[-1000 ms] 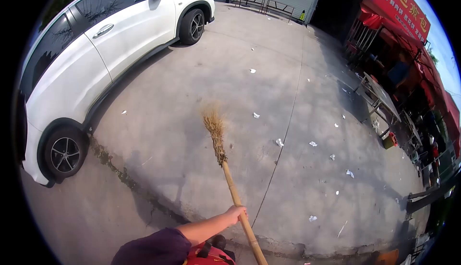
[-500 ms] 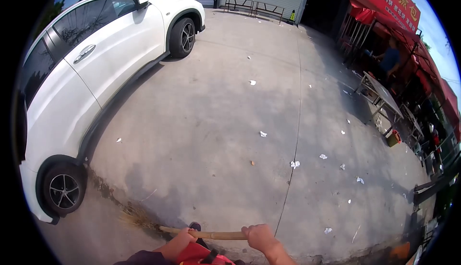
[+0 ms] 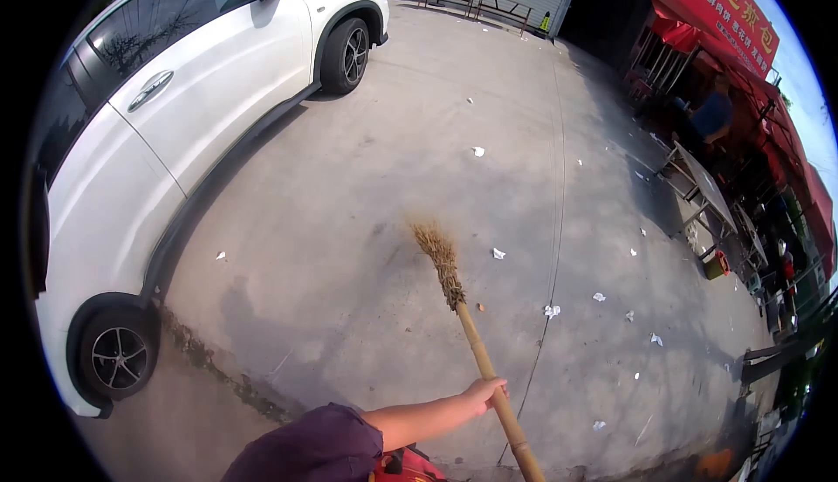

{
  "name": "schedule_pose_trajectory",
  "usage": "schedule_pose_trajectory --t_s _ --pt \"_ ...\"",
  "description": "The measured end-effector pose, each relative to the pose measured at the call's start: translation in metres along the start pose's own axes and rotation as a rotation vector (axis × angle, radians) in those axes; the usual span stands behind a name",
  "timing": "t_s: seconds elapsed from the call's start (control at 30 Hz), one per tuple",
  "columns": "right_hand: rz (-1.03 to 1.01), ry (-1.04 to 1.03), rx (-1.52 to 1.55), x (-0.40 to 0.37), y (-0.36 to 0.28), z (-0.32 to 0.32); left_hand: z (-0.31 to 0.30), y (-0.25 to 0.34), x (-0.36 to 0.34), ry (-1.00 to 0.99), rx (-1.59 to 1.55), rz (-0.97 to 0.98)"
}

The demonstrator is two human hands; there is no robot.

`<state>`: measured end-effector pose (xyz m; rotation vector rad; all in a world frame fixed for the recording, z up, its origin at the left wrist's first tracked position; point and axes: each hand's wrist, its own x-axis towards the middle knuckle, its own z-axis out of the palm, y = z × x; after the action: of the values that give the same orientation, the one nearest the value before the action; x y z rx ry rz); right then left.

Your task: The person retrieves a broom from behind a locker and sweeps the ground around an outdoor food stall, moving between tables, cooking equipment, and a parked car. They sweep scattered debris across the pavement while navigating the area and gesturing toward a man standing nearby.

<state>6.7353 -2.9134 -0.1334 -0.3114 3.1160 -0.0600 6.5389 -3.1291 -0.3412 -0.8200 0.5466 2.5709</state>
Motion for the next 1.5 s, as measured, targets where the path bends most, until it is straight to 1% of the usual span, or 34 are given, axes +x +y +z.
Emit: schedule_pose_trajectory --t_s 0.03,0.1,0.13,0.17,0.2,0.23,0.27,0.3,0.33,0.4,0.43,0.5,0.53,0.57,0.63,0.7,0.73,0.8,0.83,0.9,0.93,0.97,1.0,1.03,1.07,1.1,1.13,1.17,1.2,1.27,1.3,1.4,1.43,1.5 --pt "-0.011 -0.013 -0.022 0.0 0.017 0.009 -0.002 0.001 -0.002 0.023 0.017 0.024" --pt "0.135 -0.343 -0.043 0.025 0.001 0.002 -0.022 0.005 -0.01 0.102 0.007 0.085" --pt "0.09 -0.416 -0.062 0.034 -0.001 0.018 -0.037 0.012 -0.021 0.203 -0.034 0.123" --pt "-0.151 -0.347 -0.083 0.046 -0.002 0.035 -0.057 0.021 -0.029 0.256 -0.059 0.171" --pt "-0.178 -0.331 -0.029 0.056 -0.007 0.056 -0.079 0.031 -0.036 0.332 -0.127 0.222" --pt "-0.223 -0.388 0.031 0.069 -0.012 0.074 -0.105 0.042 -0.038 0.428 -0.197 0.227" --pt "-0.223 -0.465 0.114 0.083 -0.025 0.087 -0.131 0.051 -0.038 0.562 -0.284 0.242" --pt "-0.348 -0.345 0.09 0.097 -0.046 0.095 -0.16 0.06 -0.047 0.563 -0.397 0.289" --pt "-0.465 -0.217 0.067 0.111 -0.07 0.103 -0.184 0.069 -0.055 0.657 -0.487 0.317" --pt "-0.606 -0.274 0.078 0.149 -0.103 0.127 -0.247 0.09 -0.079 0.628 -0.567 0.409" --pt "-0.68 -0.277 0.102 0.162 -0.137 0.128 -0.273 0.106 -0.099 0.638 -0.625 0.411" --pt "-0.83 -0.303 0.13 0.181 -0.213 0.131 -0.341 0.14 -0.129 0.737 -0.732 0.451" --pt "-0.907 -0.33 0.135 0.187 -0.251 0.135 -0.362 0.159 -0.151 0.774 -0.781 0.502" --pt "-0.948 -0.376 0.157 0.191 -0.289 0.137 -0.385 0.177 -0.173 0.813 -0.831 0.555" --pt "-1.008 -0.454 0.183 0.192 -0.358 0.143 -0.447 0.214 -0.205 0.77 -0.815 0.52" --pt "-1.044 -0.507 0.189 0.196 -0.426 0.149 -0.484 0.262 -0.227 0.857 -0.815 0.575" --pt "-1.054 -0.498 0.196 0.198 -0.458 0.151 -0.498 0.284 -0.232 0.901 -0.817 0.59" --pt "-1.078 -0.473 0.212 0.208 -0.515 0.154 -0.523 0.339 -0.232 0.91 -0.851 0.58" --pt "-1.051 -0.475 0.217 0.216 -0.533 0.152 -0.534 0.359 -0.227 0.917 -0.868 0.572" --pt "-1.005 -0.481 0.229 0.229 -0.56 0.144 -0.552 0.392 -0.192 0.845 -0.71 0.555" --pt "-0.947 -0.457 0.251 0.239 -0.555 0.144 -0.537 0.403 -0.17 0.836 -0.633 0.605" --pt "-0.899 -0.421 0.222 0.247 -0.545 0.139 -0.516 0.415 -0.147 0.829 -0.564 0.512" --pt "-0.846 -0.38 0.194 0.251 -0.53 0.132 -0.481 0.417 -0.13 0.752 -0.525 0.549" --pt "-0.728 -0.378 0.222 0.25 -0.508 0.127 -0.434 0.423 -0.118 0.813 -0.5 0.47" --pt "-0.605 -0.367 0.249 0.242 -0.484 0.121 -0.409 0.416 -0.092 0.759 -0.425 0.403" --pt "-0.584 -0.376 0.276 0.231 -0.462 0.112 -0.368 0.412 -0.08 0.75 -0.331 0.327" --pt "-0.563 -0.384 0.303 0.22 -0.439 0.103 -0.337 0.404 -0.063 0.691 -0.266 0.244" --pt "-0.538 -0.419 0.295 0.206 -0.422 0.096 -0.307 0.39 -0.044 0.638 -0.178 0.254" --pt "-0.49 -0.46 0.264 0.196 -0.413 0.091 -0.267 0.392 -0.056 0.551 -0.149 0.221" --pt "-0.365 -0.535 0.195 0.178 -0.395 0.085 -0.232 0.365 -0.027 0.31 0.025 0.219" --pt "-0.318 -0.555 0.171 0.169 -0.383 0.083 -0.206 0.357 -0.037 0.332 0.073 0.215" --pt "-0.245 -0.606 0.14 0.147 -0.35 0.083 -0.177 0.314 -0.042 0.308 0.11 0.206" --pt "-0.238 -0.624 0.14 0.142 -0.339 0.084 -0.18 0.301 -0.048 0.312 0.117 0.202" --pt "-0.25 -0.659 0.146 0.135 -0.322 0.089 -0.204 0.285 -0.07 0.325 0.03 0.142"
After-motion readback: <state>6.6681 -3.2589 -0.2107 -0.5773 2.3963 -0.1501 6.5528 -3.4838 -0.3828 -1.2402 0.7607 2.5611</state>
